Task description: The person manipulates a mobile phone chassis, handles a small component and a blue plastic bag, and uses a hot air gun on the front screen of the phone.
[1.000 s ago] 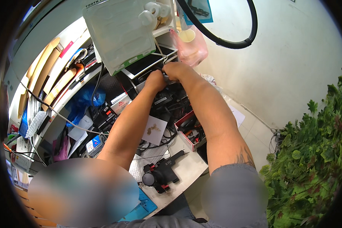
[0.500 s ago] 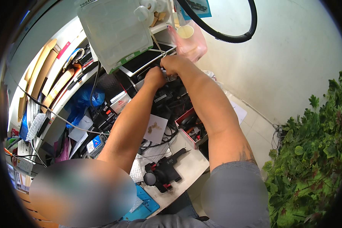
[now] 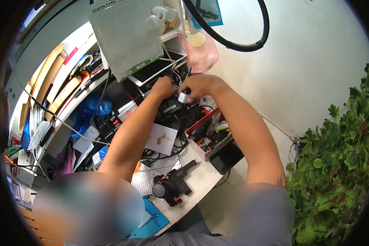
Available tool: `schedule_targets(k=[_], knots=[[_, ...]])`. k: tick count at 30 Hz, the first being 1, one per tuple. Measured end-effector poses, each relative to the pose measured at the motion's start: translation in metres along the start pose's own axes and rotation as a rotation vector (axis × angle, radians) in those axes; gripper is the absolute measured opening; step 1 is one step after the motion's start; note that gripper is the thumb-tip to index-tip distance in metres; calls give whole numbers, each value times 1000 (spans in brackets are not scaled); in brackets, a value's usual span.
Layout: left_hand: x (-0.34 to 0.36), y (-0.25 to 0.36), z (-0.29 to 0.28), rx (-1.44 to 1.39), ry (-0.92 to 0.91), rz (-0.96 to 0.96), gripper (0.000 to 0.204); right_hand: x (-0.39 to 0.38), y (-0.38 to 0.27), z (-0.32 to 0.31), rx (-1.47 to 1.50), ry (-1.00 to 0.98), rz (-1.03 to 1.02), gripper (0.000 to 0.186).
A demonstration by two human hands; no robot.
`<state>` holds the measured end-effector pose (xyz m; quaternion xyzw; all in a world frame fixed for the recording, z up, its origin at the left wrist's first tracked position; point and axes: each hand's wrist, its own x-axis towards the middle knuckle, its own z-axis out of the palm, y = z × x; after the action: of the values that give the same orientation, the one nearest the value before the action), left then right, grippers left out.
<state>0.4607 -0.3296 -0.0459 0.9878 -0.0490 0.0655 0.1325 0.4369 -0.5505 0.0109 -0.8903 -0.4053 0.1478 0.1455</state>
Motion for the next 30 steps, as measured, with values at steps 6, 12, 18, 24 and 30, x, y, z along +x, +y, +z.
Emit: schedule_targets(k=[6,12,18,24,30], knots=[[-32,24,-22,84,84,165,33,-36,-31,17,-245,-41,118,56],[-30,26,-10,-120,168,240,26,-24,-6,1,-67,520,-36,43],[-27,33,0,-48,40,207,25,19,52,-7,-149,664,227,21],[-30,33,-19,19,-124,262,30,71,54,-3,-268,446,371,35],[-36,31,-29,5,-201,230,38,87,38,11,-71,427,715,40]])
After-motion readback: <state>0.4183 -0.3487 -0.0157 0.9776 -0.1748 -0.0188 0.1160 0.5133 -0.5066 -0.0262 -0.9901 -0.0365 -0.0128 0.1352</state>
